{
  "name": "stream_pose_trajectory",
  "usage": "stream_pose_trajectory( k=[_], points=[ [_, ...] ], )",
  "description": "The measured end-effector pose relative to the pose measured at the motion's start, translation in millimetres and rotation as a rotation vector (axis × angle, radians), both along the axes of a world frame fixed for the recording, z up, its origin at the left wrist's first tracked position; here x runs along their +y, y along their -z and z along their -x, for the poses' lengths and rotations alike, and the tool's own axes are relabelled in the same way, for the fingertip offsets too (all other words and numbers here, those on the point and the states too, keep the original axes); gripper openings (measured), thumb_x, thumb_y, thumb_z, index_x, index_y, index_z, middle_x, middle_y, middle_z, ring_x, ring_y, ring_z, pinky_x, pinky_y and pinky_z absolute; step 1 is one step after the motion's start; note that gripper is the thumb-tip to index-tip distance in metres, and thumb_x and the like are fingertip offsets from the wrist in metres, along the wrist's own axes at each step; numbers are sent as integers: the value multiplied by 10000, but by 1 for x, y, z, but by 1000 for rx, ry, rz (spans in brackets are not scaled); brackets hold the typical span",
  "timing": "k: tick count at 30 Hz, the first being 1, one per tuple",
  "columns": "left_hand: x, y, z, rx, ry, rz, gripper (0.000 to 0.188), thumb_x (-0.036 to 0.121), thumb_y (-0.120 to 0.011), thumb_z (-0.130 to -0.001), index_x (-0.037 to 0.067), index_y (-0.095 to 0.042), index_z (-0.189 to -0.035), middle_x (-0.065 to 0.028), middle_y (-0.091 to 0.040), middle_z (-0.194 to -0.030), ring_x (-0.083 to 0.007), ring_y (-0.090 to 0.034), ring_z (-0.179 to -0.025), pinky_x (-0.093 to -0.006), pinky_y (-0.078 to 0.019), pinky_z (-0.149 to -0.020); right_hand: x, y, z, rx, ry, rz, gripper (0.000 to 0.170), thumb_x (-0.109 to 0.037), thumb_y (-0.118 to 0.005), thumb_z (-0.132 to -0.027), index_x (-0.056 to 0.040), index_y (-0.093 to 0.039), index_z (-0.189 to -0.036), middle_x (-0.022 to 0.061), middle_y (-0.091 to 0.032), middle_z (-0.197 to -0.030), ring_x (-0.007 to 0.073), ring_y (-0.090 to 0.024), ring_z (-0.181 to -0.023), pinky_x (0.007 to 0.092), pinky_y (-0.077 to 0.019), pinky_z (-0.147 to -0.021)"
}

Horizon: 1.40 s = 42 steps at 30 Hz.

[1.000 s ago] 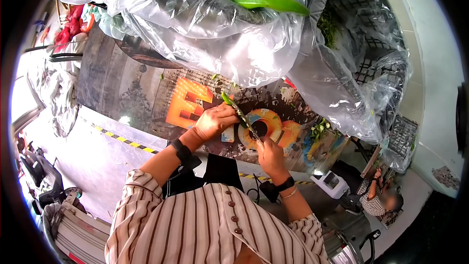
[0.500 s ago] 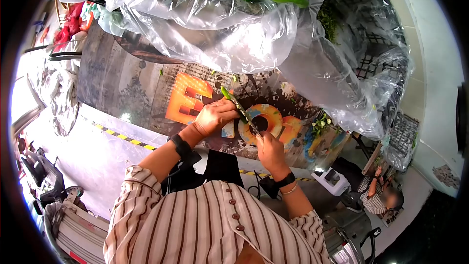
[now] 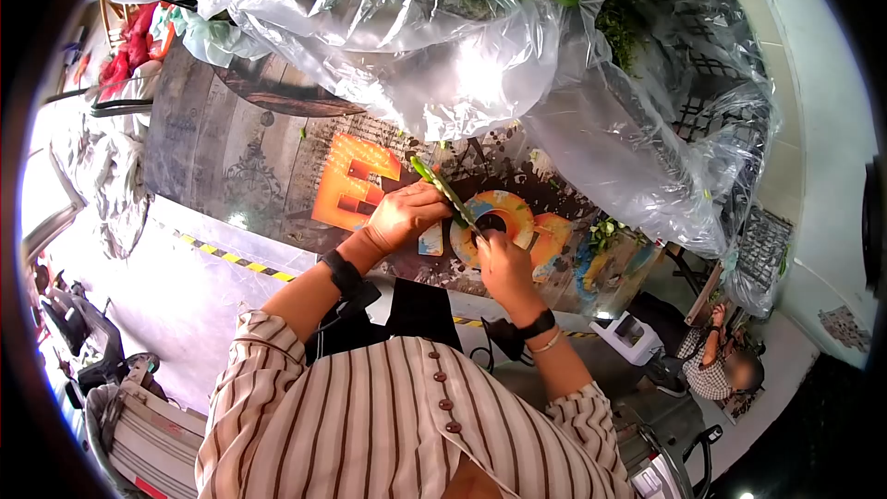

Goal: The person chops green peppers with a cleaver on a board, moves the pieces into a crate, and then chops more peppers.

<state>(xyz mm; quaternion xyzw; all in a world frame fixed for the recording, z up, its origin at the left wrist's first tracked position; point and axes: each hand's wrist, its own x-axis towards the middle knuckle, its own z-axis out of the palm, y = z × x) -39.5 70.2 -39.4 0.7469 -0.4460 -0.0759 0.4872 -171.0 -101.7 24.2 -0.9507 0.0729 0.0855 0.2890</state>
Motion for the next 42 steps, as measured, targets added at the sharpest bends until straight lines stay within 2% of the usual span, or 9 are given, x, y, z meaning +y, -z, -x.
stream_pose_trajectory(
  k=[3,14,18,24,28,32,34,37,42],
  points=[
    [2,1,-2,-32,-20,17,154,55,-667,-699,100,-642,-843,-7,-616,-852,-203,-622,-862,-290,-522,-757,4,0,-13,-36,4,-14,103,-116,-575,-871,-29,-535,-909,132,-588,-794,349,-589,-669,427,-478,-555],
    [1,3,0,-43,-40,-4,136,82,-659,-701,110,-641,-834,3,-614,-850,-182,-618,-853,-276,-519,-762,4,-6,-30,67,-16,-16,105,-112,-567,-876,-19,-521,-896,145,-582,-779,347,-592,-677,424,-478,-552],
    [1,3,-1,-57,-22,-18,138,82,-658,-698,111,-635,-831,4,-608,-845,-183,-616,-847,-277,-519,-756,13,-3,-53,-43,-53,-53,97,-93,-562,-866,-20,-499,-864,155,-579,-743,348,-594,-665,432,-478,-562],
    [-1,4,-1,-56,-15,-10,103,62,-634,-668,81,-560,-738,-44,-569,-803,-234,-603,-804,-320,-514,-707,29,2,-79,-49,-30,-19,79,-78,-479,-841,-10,-503,-873,184,-602,-704,368,-616,-651,438,-492,-556],
    [2,13,0,-111,-27,-22,104,57,-628,-666,80,-570,-748,-46,-570,-808,-247,-601,-801,-340,-520,-695,34,5,-92,-79,-43,-12,92,-80,-490,-827,-6,-508,-878,191,-611,-695,372,-625,-636,456,-492,-543],
    [0,4,0,-150,-19,-27,112,56,-632,-673,89,-592,-773,-38,-590,-837,-240,-605,-811,-334,-523,-709,29,5,-83,-120,-27,-28,91,-71,-501,-820,-10,-514,-886,190,-607,-695,367,-626,-644,453,-495,-548],
    [-2,1,0,-85,-31,-11,142,57,-643,-680,109,-621,-810,-27,-606,-864,-231,-610,-819,-326,-524,-721,22,1,-63,-32,-19,-3,99,-65,-517,-816,-13,-517,-899,184,-600,-694,369,-617,-648,453,-486,-548],
    [-1,2,1,-91,-23,-53,160,66,-654,-688,126,-640,-835,-22,-615,-875,-224,-615,-828,-317,-522,-725,9,-6,-28,-29,24,-22,109,-67,-532,-819,-12,-521,-913,175,-593,-692,373,-607,-642,460,-472,-547],
    [0,3,1,-75,4,-117,147,70,-687,-700,125,-643,-829,-20,-626,-869,-219,-618,-829,-309,-517,-719,-7,-16,31,81,71,34,135,-87,-536,-836,-17,-522,-950,176,-592,-703,373,-600,-657,470,-462,-560]
  ],
)
